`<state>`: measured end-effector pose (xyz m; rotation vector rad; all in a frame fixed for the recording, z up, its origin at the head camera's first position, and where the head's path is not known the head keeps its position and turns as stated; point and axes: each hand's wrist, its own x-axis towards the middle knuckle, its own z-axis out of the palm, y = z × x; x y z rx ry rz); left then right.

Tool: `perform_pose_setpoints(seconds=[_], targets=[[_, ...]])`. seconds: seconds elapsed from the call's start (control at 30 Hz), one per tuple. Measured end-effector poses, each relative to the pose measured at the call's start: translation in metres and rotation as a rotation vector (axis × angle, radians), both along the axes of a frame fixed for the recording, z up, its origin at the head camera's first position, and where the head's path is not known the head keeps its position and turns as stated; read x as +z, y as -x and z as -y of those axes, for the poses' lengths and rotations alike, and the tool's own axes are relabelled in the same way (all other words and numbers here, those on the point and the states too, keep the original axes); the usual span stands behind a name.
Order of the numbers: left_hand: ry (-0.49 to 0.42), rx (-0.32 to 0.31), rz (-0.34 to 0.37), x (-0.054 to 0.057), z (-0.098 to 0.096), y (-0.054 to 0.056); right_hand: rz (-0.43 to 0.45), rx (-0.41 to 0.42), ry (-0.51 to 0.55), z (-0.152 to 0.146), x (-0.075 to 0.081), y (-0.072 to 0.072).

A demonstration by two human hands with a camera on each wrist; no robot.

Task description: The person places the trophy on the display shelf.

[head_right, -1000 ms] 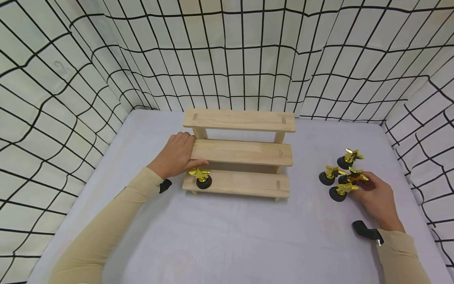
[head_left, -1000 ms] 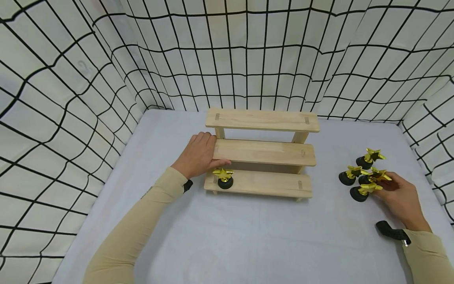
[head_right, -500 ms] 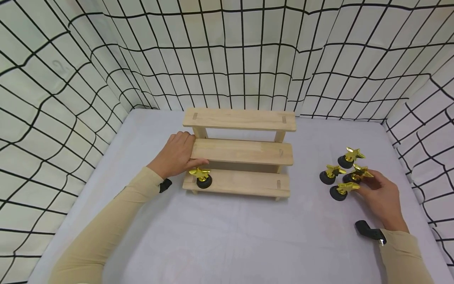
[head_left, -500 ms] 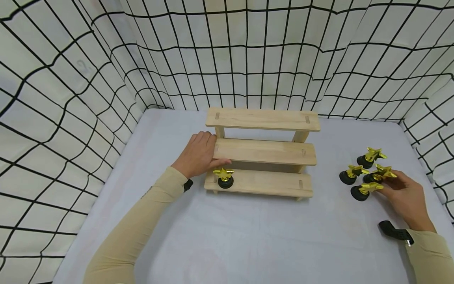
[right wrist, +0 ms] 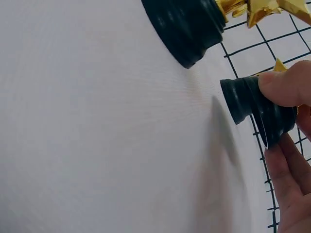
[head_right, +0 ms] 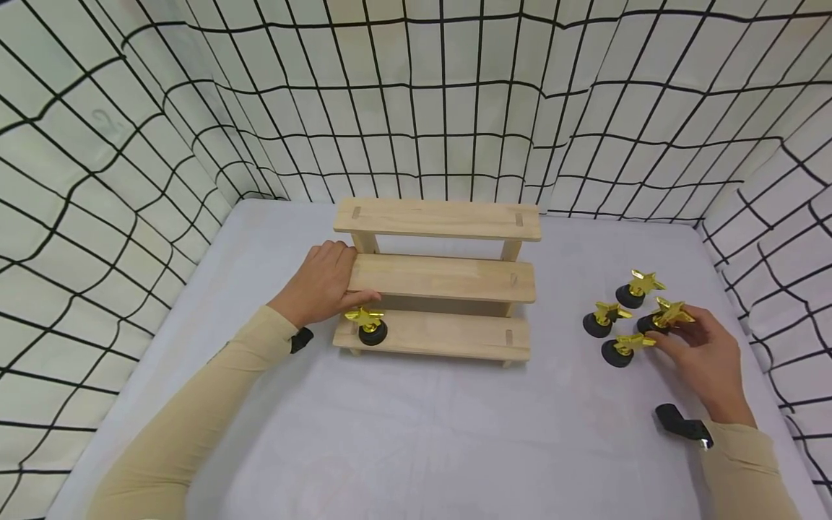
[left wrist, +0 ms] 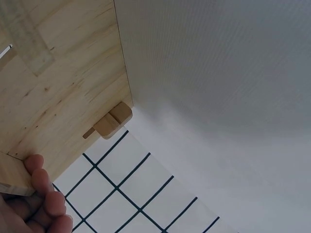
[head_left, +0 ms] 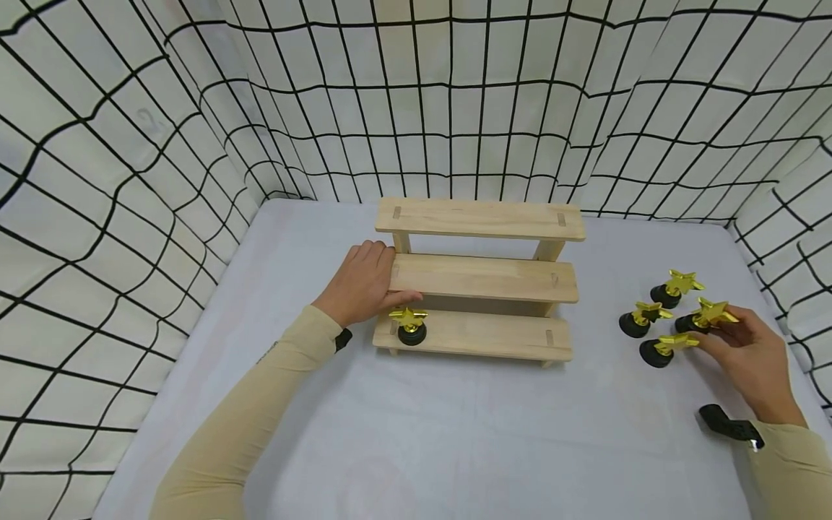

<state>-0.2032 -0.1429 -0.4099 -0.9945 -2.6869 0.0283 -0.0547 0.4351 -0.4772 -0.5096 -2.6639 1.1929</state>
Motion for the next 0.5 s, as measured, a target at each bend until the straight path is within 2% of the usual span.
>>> perform_pose_setpoints(seconds=[0.23, 0.5], targets=[[0.003, 0.006, 0.004, 0.0, 0.0, 0.0, 0.039, -0.018, -0.086, -0.002, 0.013, -0.004], [0.009, 0.02, 0.033, 0.001, -0.001, 0.0, -0.012, -0.023, -0.109, -0.001, 0.031, -0.006]])
